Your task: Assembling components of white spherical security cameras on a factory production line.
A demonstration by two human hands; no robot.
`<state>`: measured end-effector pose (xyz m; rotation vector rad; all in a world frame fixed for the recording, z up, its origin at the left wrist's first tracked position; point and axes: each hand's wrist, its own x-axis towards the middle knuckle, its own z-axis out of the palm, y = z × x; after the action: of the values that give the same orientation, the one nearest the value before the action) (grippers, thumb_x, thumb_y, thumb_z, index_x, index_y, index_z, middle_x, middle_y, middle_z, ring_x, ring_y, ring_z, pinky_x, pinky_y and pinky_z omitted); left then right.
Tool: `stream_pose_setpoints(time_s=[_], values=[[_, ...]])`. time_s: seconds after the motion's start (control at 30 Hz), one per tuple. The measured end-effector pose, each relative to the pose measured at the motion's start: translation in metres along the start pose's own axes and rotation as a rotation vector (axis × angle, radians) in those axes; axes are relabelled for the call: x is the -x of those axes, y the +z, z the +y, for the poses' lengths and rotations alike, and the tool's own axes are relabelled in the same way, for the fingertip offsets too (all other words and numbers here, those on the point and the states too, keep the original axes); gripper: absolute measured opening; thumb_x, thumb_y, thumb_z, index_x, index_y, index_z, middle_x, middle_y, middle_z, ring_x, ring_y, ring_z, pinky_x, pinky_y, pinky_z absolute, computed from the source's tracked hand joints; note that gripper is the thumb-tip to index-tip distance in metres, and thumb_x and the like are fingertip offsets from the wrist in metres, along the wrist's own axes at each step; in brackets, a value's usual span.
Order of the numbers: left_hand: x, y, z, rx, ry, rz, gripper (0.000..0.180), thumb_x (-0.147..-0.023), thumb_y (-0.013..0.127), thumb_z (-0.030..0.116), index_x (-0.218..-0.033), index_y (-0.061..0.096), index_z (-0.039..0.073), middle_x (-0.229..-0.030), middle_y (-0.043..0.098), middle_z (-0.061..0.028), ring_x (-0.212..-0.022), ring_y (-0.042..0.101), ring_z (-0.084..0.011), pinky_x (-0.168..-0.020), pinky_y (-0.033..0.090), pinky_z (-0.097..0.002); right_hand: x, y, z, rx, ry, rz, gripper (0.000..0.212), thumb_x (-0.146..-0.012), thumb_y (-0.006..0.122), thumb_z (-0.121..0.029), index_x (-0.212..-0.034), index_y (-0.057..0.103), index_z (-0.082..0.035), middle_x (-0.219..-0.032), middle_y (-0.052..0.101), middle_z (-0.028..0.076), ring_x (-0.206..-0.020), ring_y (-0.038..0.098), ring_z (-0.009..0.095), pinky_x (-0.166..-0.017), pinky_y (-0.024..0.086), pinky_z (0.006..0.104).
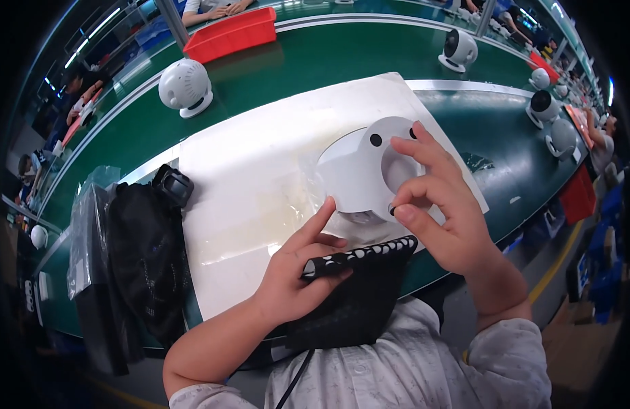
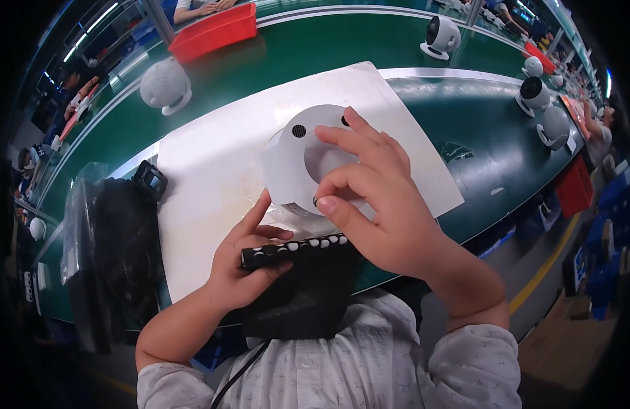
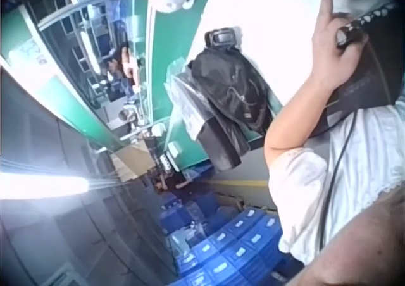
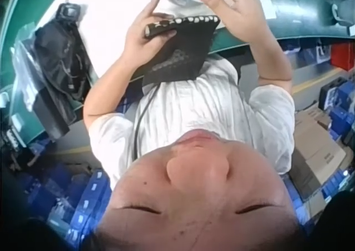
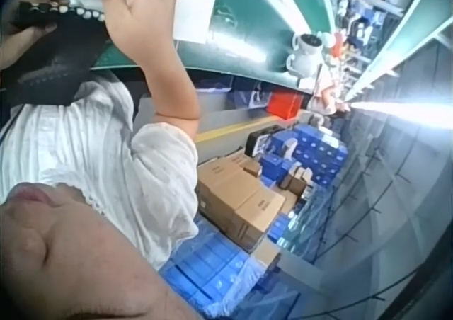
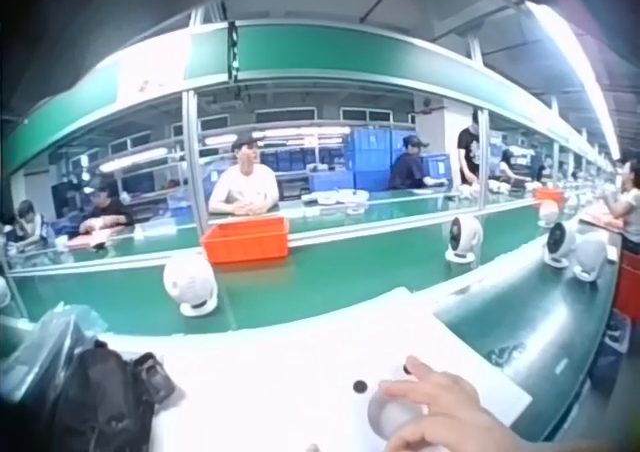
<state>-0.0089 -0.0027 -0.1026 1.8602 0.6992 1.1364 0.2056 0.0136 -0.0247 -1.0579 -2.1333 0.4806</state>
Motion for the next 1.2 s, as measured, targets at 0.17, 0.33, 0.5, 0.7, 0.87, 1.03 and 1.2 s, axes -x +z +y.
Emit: stream_pose_setpoints(time_s=[0.17, 0.33, 0.5, 0.7, 0.87, 1.03, 1.2], values=[[0.000, 0.001, 0.003, 0.061, -0.046, 0.029, 0.019, -0.067, 0.064, -0.003, -0.082, 0.053, 0.001, -0.133, 0.029, -0.0193, -0.093, 0.057, -0.0241, -0.078, 0.045, -0.0304, 0.014, -0.003, -0.015, 0.534, -0.154, 0.026, 0.018, -0.077, 0.056, -0.019, -0.087, 0.060, -0.005, -0.122, 0.044, 0.015, -0.123, 0.029, 0.033, -0.099, 0.017, 0.0431], [0.002, 0.000, 0.003, 0.022, -0.022, 0.021, 0.018, -0.067, 0.064, -0.002, -0.081, 0.054, 0.001, -0.133, 0.029, -0.0197, -0.095, 0.056, -0.0269, -0.078, 0.045, -0.0313, 0.025, -0.001, -0.030, 0.710, -0.148, -0.071, 0.030, -0.073, 0.060, -0.028, -0.095, 0.061, -0.007, -0.120, 0.047, 0.012, -0.119, 0.035, 0.032, -0.099, 0.011, 0.0496], [0.003, 0.001, 0.007, -0.091, 0.094, 0.015, 0.018, -0.066, 0.065, -0.001, -0.081, 0.055, 0.002, -0.133, 0.028, -0.0209, -0.099, 0.054, -0.0292, -0.074, 0.046, -0.0312, 0.024, 0.015, -0.026, 0.325, -0.176, 0.093, 0.023, -0.064, 0.067, -0.017, -0.086, 0.063, -0.011, -0.117, 0.049, 0.005, -0.116, 0.038, 0.028, -0.098, 0.012, 0.0454], [0.005, 0.000, 0.013, -0.097, 0.126, 0.058, 0.017, -0.066, 0.066, 0.000, -0.079, 0.055, 0.003, -0.133, 0.027, -0.0221, -0.104, 0.050, -0.0292, -0.071, 0.046, -0.0307, 0.025, 0.038, -0.030, 0.231, -0.274, 0.068, 0.010, -0.065, 0.066, -0.011, -0.073, 0.060, -0.013, -0.111, 0.053, 0.000, -0.113, 0.042, 0.024, -0.099, 0.011, 0.0434], [0.005, 0.000, 0.010, -0.112, 0.051, 0.027, 0.018, -0.066, 0.067, 0.001, -0.070, 0.049, 0.004, -0.133, 0.029, -0.0207, -0.099, 0.053, -0.0287, -0.075, 0.044, -0.0327, 0.046, 0.059, -0.008, 0.308, -0.617, 0.393, 0.018, -0.061, 0.069, -0.012, -0.077, 0.060, -0.012, -0.103, 0.056, -0.004, -0.103, 0.049, 0.021, -0.098, 0.017, 0.0432], [0.005, 0.000, 0.010, -0.170, 0.059, -0.002, 0.022, -0.064, 0.067, -0.001, -0.069, 0.045, 0.004, -0.133, 0.029, -0.0207, -0.098, 0.054, -0.0292, -0.077, 0.044, -0.0333, 0.024, 0.021, 0.027, 0.066, -0.073, 0.576, 0.006, -0.074, 0.058, -0.005, -0.080, 0.058, -0.003, -0.114, 0.048, 0.014, -0.116, 0.037, 0.031, -0.094, 0.030, 0.0376], [0.004, 0.002, 0.007, -0.080, -0.020, -0.005, 0.021, -0.066, 0.066, -0.002, -0.071, 0.046, 0.001, -0.133, 0.028, -0.0216, -0.100, 0.054, -0.0314, -0.078, 0.045, -0.0326, 0.031, 0.016, 0.030, -0.047, 0.043, 0.443, 0.007, -0.075, 0.058, -0.006, -0.081, 0.058, -0.005, -0.114, 0.049, 0.011, -0.115, 0.038, 0.030, -0.093, 0.031, 0.0374]])
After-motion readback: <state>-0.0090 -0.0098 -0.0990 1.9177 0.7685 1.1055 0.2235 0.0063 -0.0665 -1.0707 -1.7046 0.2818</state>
